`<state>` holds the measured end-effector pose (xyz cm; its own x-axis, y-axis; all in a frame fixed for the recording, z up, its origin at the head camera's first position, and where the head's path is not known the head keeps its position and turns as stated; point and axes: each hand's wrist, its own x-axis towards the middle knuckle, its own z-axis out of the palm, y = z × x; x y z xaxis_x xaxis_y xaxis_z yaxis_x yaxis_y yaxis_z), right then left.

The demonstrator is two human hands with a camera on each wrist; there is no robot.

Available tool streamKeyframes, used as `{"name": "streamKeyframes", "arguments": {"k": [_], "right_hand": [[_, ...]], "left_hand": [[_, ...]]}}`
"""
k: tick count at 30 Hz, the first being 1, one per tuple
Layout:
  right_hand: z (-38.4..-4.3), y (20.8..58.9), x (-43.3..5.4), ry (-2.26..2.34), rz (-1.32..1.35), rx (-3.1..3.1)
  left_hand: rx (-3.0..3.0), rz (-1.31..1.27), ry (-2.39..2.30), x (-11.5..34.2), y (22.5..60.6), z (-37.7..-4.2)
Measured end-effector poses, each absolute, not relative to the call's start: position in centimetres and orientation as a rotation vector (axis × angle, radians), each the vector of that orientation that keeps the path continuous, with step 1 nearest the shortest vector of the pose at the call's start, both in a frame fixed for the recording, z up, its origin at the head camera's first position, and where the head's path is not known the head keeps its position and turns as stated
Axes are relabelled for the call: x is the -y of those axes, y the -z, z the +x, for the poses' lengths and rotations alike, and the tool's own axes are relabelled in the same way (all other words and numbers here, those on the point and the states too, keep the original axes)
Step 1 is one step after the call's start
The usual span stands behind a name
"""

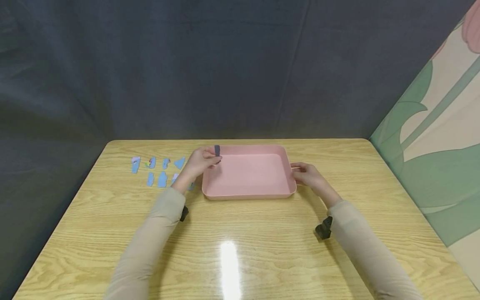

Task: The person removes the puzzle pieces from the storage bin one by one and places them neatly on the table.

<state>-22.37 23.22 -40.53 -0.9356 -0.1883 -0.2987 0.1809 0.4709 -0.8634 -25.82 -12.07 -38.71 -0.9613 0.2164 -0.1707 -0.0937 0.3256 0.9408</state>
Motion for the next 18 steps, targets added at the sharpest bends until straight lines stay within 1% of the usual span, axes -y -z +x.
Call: {"name": "streamKeyframes", "arguments": {"k": [10,18], "right_hand": [[-22.6,40.7,-23.2,1.465,0.020,-2.366],[-22.5,40.6,-23.1,1.455,0.030,-2.367]], "left_hand": [[-2.358,0.104,-1.640,16.0,38.9,-25.3],[-2.384,0.062,-1.597,18.1,39.1,-24.8]]}}
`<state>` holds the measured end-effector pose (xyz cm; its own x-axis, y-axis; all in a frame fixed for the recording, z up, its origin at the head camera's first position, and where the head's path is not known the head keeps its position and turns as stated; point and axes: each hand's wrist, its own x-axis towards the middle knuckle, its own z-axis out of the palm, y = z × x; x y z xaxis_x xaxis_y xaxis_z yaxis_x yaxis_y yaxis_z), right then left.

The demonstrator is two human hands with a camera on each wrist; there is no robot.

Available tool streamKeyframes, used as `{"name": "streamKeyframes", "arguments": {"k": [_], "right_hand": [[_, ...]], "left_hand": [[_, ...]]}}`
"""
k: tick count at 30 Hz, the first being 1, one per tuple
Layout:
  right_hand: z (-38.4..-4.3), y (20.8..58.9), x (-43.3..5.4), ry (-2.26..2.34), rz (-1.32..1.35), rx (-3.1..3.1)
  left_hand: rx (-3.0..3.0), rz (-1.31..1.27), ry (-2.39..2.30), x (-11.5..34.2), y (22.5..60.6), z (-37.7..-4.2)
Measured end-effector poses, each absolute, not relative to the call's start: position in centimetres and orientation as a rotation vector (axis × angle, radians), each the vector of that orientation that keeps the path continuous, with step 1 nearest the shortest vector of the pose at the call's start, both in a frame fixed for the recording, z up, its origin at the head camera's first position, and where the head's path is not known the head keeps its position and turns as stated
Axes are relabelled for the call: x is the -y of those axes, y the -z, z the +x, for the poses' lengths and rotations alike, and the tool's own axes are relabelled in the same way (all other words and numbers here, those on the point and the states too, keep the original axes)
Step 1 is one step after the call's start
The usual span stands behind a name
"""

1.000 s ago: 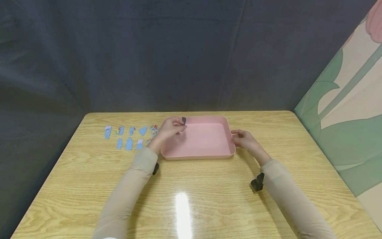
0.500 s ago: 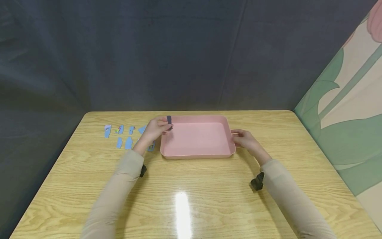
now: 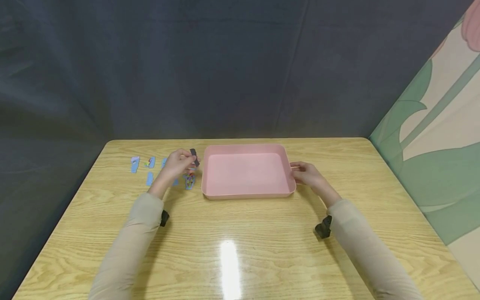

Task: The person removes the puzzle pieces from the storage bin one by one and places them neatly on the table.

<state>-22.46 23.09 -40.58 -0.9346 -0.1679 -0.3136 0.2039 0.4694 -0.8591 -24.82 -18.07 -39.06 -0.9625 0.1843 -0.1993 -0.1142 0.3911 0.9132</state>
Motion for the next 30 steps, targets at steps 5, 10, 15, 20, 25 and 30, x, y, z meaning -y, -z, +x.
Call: {"name": "streamKeyframes", "arguments": {"k": [5,10,15,20,25,30], "right_hand": [[-22.3,40.6,-23.2,1.444,0.027,-2.369],[-22.3,40.6,-23.1,1.449,0.021,-2.361],[-22.3,40.7,-23.0,1.453,0.025,-2.352],[-22.3,40.6,-22.9,1.455,0.028,-2.356],[-22.3,40.7,-23.0,1.454,0.022,-2.360],[-22.3,40.8,-23.0,1.453,0.022,-2.366]], "left_hand": [[-2.347,0.020,-1.651,18.8,39.1,-24.6],[-2.359,0.015,-1.662,19.7,39.1,-24.3],[-2.414,0.016,-1.622,21.1,39.2,-23.8],[-2.439,0.014,-1.640,22.9,39.4,-23.4],[-2.420,-0.032,-1.683,24.6,39.6,-23.2],[-2.392,-0.103,-1.720,26.4,39.9,-22.8]]}}
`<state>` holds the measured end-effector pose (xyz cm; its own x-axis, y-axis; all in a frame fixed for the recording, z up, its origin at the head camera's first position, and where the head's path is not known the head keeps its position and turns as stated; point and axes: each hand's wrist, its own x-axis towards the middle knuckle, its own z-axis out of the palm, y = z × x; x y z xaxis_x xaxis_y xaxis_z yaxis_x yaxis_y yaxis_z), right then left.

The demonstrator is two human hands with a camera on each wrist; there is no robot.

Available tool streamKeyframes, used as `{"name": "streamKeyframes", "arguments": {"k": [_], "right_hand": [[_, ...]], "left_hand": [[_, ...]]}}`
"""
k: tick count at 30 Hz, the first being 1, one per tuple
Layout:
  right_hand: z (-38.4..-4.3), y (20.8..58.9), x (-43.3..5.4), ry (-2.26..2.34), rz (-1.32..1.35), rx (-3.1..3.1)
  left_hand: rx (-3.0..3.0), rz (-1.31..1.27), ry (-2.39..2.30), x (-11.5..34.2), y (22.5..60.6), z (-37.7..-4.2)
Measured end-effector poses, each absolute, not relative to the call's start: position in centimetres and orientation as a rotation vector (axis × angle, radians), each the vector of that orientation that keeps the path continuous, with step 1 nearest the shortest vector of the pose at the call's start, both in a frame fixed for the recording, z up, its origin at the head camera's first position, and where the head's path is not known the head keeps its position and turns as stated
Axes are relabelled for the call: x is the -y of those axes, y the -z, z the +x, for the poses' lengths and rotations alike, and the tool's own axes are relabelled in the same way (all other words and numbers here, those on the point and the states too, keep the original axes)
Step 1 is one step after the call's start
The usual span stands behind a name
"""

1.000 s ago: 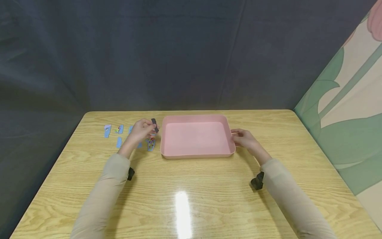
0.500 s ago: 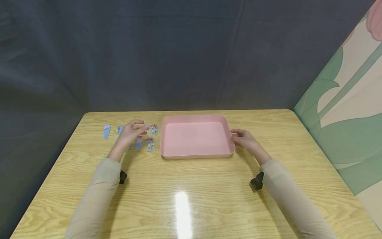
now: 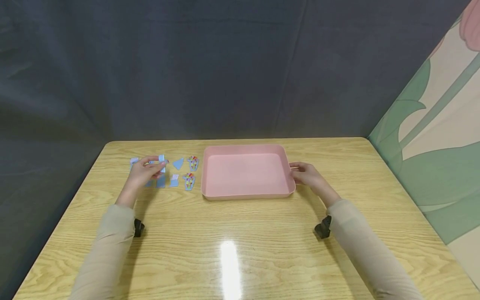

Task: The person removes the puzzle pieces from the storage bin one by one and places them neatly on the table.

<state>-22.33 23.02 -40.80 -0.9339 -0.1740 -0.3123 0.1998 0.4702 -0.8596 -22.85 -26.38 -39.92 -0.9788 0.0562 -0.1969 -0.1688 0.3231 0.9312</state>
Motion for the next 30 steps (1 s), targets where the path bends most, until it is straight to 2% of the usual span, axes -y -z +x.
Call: {"name": "streamKeyframes", "arguments": {"k": [16,30], "right_hand": [[-22.3,40.5,-23.0,1.430,0.037,-2.380],[-22.0,40.4,-23.0,1.454,0.019,-2.356]], "left_hand": [[-2.559,-0.332,-1.615,32.1,41.0,-21.2],[-2.662,-0.376,-1.380,33.4,41.9,-21.2]]}}
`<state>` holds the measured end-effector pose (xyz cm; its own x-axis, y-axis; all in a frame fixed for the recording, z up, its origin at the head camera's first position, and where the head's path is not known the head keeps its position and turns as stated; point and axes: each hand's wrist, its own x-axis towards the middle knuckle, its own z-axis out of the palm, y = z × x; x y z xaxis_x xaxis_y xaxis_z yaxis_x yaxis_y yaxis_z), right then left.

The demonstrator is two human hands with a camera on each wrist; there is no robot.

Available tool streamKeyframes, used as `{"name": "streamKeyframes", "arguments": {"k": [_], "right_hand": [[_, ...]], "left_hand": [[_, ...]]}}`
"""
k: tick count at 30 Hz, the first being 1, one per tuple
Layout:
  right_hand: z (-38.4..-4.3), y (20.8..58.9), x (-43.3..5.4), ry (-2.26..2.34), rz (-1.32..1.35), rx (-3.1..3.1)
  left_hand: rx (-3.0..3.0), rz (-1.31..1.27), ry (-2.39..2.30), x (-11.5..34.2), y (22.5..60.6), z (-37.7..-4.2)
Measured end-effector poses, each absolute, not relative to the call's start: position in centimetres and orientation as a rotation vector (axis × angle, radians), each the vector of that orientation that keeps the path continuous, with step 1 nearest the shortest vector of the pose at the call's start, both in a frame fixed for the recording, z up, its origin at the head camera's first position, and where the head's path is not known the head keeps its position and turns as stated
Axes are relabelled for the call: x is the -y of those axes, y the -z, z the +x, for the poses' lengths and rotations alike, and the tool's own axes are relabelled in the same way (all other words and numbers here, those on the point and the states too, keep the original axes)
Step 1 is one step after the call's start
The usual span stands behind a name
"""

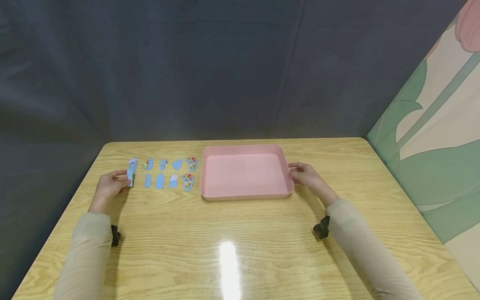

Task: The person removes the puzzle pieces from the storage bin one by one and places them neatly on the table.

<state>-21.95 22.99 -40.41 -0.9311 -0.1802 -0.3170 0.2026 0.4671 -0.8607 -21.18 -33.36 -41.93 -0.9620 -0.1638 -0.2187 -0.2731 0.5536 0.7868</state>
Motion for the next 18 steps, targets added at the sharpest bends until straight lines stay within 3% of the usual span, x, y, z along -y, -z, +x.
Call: {"name": "streamKeyframes", "arguments": {"k": [18], "right_hand": [[-21.99,40.66,-23.16,1.463,-0.017,-2.356]], "left_hand": [[-2.597,-0.351,-1.409,33.54,42.12,-21.05]]}}
